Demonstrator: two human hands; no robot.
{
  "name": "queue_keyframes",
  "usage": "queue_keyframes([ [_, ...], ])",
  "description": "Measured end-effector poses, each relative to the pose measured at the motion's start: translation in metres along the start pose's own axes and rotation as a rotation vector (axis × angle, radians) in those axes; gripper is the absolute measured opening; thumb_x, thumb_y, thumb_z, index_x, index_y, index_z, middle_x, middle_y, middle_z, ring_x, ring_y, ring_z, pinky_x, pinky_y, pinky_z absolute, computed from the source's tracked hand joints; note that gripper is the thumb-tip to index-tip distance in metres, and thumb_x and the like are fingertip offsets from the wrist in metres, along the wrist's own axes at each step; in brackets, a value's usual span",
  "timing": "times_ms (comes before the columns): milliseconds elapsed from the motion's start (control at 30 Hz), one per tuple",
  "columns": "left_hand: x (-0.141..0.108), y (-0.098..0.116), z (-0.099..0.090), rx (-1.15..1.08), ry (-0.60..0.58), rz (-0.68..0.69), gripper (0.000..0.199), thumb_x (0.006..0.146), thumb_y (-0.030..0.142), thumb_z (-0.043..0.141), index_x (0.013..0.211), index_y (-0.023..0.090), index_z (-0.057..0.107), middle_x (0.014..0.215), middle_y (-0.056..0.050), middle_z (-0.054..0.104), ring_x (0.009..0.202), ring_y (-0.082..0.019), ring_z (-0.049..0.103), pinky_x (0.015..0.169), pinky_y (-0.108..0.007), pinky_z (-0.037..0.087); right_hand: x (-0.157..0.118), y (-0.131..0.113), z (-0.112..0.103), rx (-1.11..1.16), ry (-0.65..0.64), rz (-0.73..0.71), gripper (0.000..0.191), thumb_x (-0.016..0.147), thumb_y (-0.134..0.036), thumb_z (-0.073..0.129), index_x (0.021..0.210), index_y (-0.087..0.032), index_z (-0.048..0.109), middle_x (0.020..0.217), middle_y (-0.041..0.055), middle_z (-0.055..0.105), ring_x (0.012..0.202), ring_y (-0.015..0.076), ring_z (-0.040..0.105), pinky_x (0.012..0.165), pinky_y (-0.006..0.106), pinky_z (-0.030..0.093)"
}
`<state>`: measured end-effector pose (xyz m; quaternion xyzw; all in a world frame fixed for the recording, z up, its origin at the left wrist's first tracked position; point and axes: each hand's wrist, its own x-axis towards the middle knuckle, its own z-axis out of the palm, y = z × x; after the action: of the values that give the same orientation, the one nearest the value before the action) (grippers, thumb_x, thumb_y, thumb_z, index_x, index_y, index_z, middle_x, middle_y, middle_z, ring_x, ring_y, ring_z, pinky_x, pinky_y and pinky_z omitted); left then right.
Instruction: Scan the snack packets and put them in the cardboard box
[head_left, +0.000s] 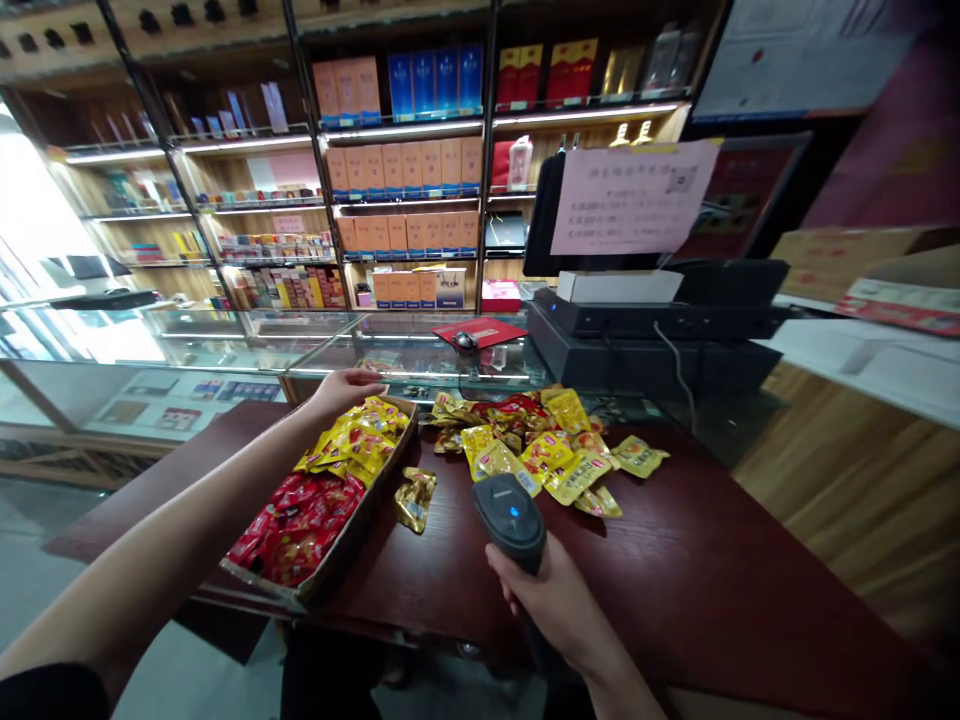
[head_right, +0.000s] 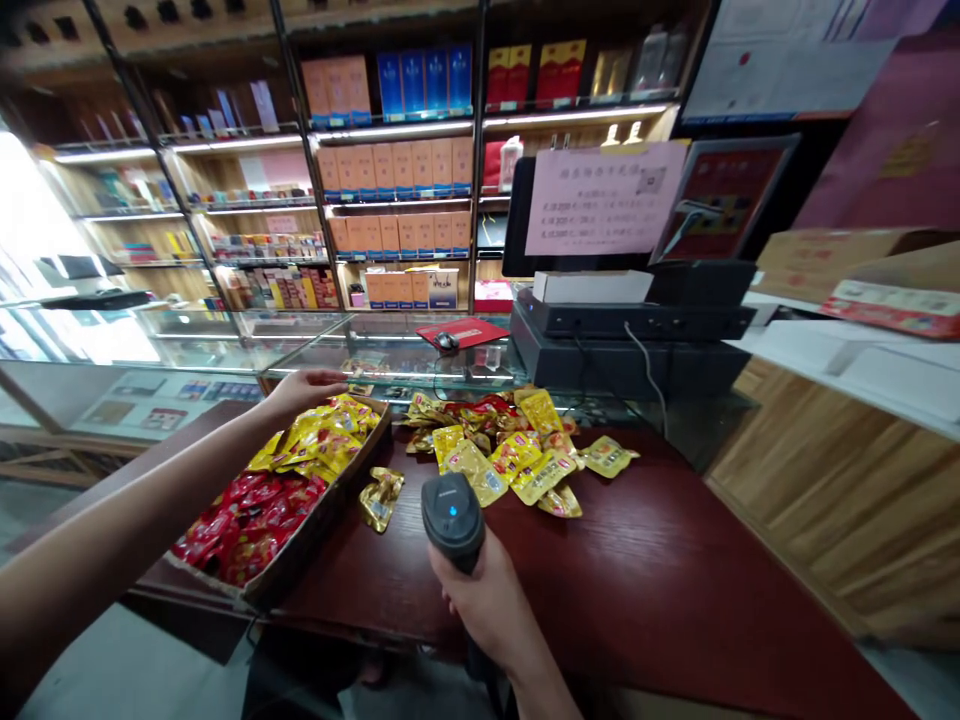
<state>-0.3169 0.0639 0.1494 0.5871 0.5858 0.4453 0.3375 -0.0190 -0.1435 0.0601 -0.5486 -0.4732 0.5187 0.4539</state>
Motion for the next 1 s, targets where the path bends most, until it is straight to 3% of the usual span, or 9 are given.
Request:
queue_keyframes([
  [167,-0.004,0.006,0.057,-0.032,-0.147,0.037,0.056,0.047,0.046,0.088,0.092,0.014,0.075,0.075,-0.004,0.072,0.065,-0.014,0.062,0.061,-0.025,0.046,-0.003,0.004,-0.014,0.026,0.050,0.017,0.045,0.067,-0.051,0.075,0.089,-0.018,0.055,0.052,-0.0060,0.056,0.043,0.0117,0.051,0.042,0.023,0.041],
  [367,-0.014,-0.002,0.142,-0.029,-0.381,0.048,0.048,0.051,0.042,0.086,0.088,0.014,0.075,0.076,-0.004,0.072,0.068,-0.016,0.064,0.067,-0.027,0.049,-0.008,0.020,-0.041,0.051,0.142,0.016,0.046,0.068,-0.052,0.075,0.090,-0.018,0.053,0.051,-0.0067,0.056,0.041,0.0111,0.049,0.041,0.023,0.040],
  [533,-0.022,-0.015,0.197,0.210,-0.530,0.235,0.035,0.069,0.040,0.074,0.095,0.016,0.075,0.082,-0.005,0.073,0.076,-0.020,0.067,0.073,-0.029,0.051,-0.016,0.029,-0.065,-0.011,0.207,0.000,0.038,0.074,-0.048,0.071,0.089,-0.018,0.052,0.051,-0.0069,0.056,0.042,0.0111,0.050,0.043,0.023,0.041],
  [667,-0.029,-0.018,0.215,0.548,-0.495,0.611,0.027,0.082,0.023,0.058,0.103,0.019,0.073,0.104,-0.008,0.072,0.099,-0.023,0.065,0.092,-0.033,0.047,-0.021,0.034,-0.075,-0.012,0.275,0.010,0.037,0.074,-0.047,0.071,0.088,-0.018,0.052,0.052,-0.0074,0.055,0.042,0.0107,0.049,0.043,0.023,0.041],
  [800,-0.034,-0.019,0.223,0.777,-0.656,0.971,0.039,0.084,0.022,0.056,0.122,0.020,0.065,0.121,-0.011,0.065,0.114,-0.026,0.056,0.100,-0.039,0.042,-0.020,0.039,-0.077,0.011,0.294,0.031,0.036,0.074,-0.046,0.071,0.087,-0.018,0.052,0.051,-0.0077,0.054,0.042,0.0106,0.048,0.042,0.023,0.041],
  [867,-0.034,-0.020,0.227,0.839,-0.714,1.032,0.045,0.083,0.024,0.057,0.127,0.021,0.061,0.126,-0.012,0.062,0.119,-0.027,0.053,0.102,-0.040,0.040,-0.019,0.041,-0.077,0.015,0.280,0.017,0.034,0.075,-0.045,0.070,0.086,-0.019,0.052,0.052,-0.0076,0.054,0.042,0.0103,0.048,0.042,0.023,0.041],
  [1000,-0.031,-0.020,0.233,0.931,-0.758,1.025,0.046,0.080,0.023,0.058,0.126,0.020,0.061,0.123,-0.013,0.063,0.118,-0.028,0.052,0.099,-0.041,0.038,-0.016,0.043,-0.075,0.007,0.245,-0.014,0.030,0.078,-0.043,0.069,0.084,-0.019,0.052,0.053,-0.0076,0.053,0.042,0.0092,0.047,0.042,0.022,0.040],
])
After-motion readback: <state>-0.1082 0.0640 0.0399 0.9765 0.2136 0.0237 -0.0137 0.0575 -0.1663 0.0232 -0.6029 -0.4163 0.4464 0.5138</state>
